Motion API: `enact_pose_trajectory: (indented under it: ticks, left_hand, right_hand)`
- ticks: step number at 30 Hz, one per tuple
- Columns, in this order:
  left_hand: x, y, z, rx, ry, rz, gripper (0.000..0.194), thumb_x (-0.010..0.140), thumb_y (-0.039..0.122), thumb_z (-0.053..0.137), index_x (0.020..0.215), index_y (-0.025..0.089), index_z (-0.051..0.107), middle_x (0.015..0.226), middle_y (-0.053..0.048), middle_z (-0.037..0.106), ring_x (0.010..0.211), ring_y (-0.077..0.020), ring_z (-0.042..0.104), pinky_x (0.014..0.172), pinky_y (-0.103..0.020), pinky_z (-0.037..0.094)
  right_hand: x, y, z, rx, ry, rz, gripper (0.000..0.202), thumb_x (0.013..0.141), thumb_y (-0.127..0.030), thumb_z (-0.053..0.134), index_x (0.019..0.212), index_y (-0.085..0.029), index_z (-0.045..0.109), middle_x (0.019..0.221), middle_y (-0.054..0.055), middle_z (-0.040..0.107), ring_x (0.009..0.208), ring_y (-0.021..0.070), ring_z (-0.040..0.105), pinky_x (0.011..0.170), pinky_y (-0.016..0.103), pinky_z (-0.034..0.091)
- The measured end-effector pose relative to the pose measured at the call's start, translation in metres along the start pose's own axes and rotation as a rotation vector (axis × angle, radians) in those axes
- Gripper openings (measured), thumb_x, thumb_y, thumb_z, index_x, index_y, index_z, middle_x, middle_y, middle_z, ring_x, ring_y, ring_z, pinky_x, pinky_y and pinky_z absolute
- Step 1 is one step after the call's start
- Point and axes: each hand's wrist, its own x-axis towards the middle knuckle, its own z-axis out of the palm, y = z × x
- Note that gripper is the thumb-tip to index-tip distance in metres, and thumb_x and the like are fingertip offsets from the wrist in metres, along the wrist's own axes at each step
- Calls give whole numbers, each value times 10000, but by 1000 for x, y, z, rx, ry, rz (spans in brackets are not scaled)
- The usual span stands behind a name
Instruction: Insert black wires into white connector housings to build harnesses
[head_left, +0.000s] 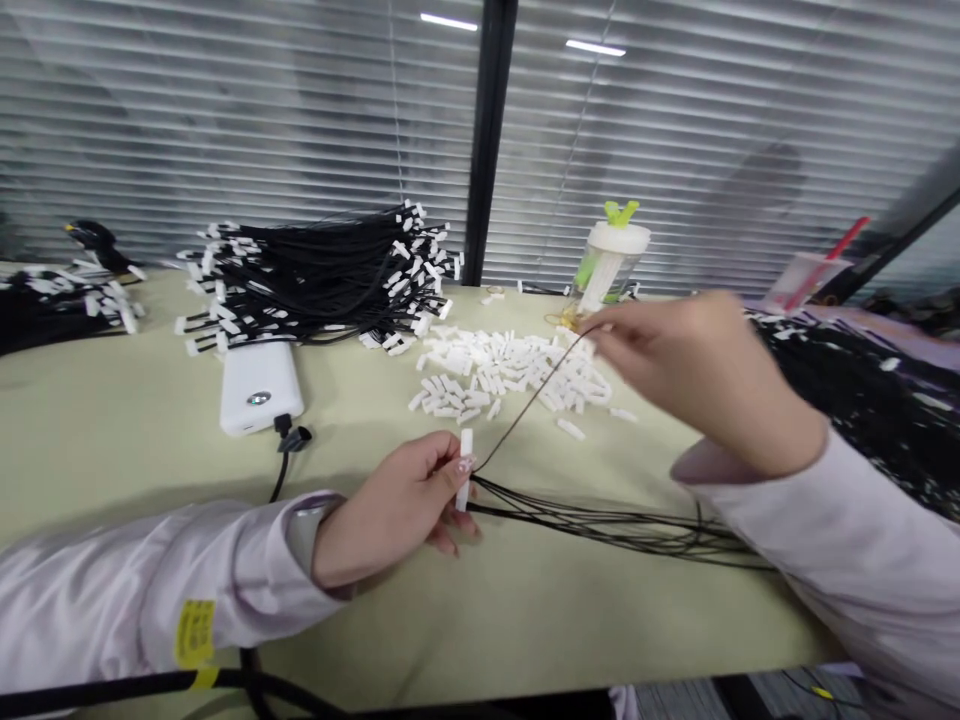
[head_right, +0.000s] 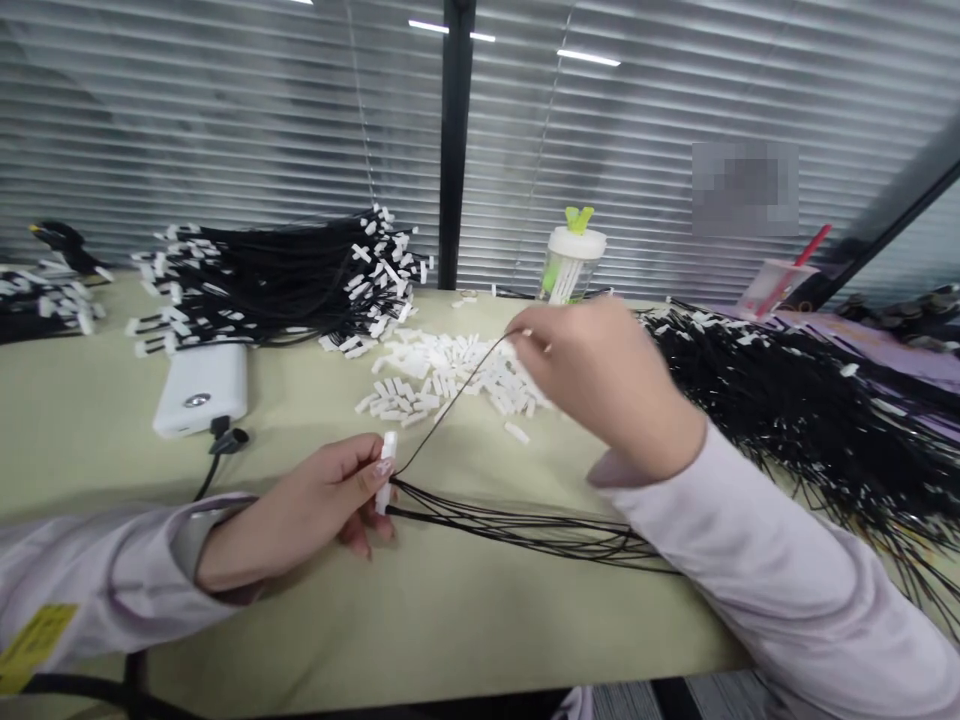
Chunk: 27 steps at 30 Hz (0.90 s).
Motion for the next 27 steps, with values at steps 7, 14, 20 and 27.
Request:
enact_pose_trajectory:
  ticks: [7,14,20,27]
  left_hand:
    - [1,0,0,57,-8,-18,245,831,373,399,689,175,380,633,40,467,564,-110,609,429,-182,468]
    - [-1,-4,1,12,-16,-3,249,823,392,415,706,173,397,647,43,466,546,-94,600,417,-163,448]
    - [0,-3,0,-16,-34,8,256,816,396,429,695,171,400,635,46,463,521,-81,577,417,-158,438]
    - [-1,-2,0,-2,-43,14,256,811,399,434,701,169,412,604,51,459,498,-78,569,417,-155,427]
  right_hand:
    - [-4,21,-19,662,504,221,212,836,-243,459,1005,-205,582,995,81,587,743,137,594,634,317,475]
    - [-37,-35,29,512,-147,96,192,776,-153,524,936,-216,610,709,-8,618,602,81,549,575,216,436]
    - [-46,-40,48,409,-182,-21,124,789,-179,519,760,-182,639,669,-4,593,605,73,512,583,192,388]
    - [-48,-44,53,404,-219,-73,151,793,-163,504,747,-178,647,629,-6,563,598,70,493,569,181,360]
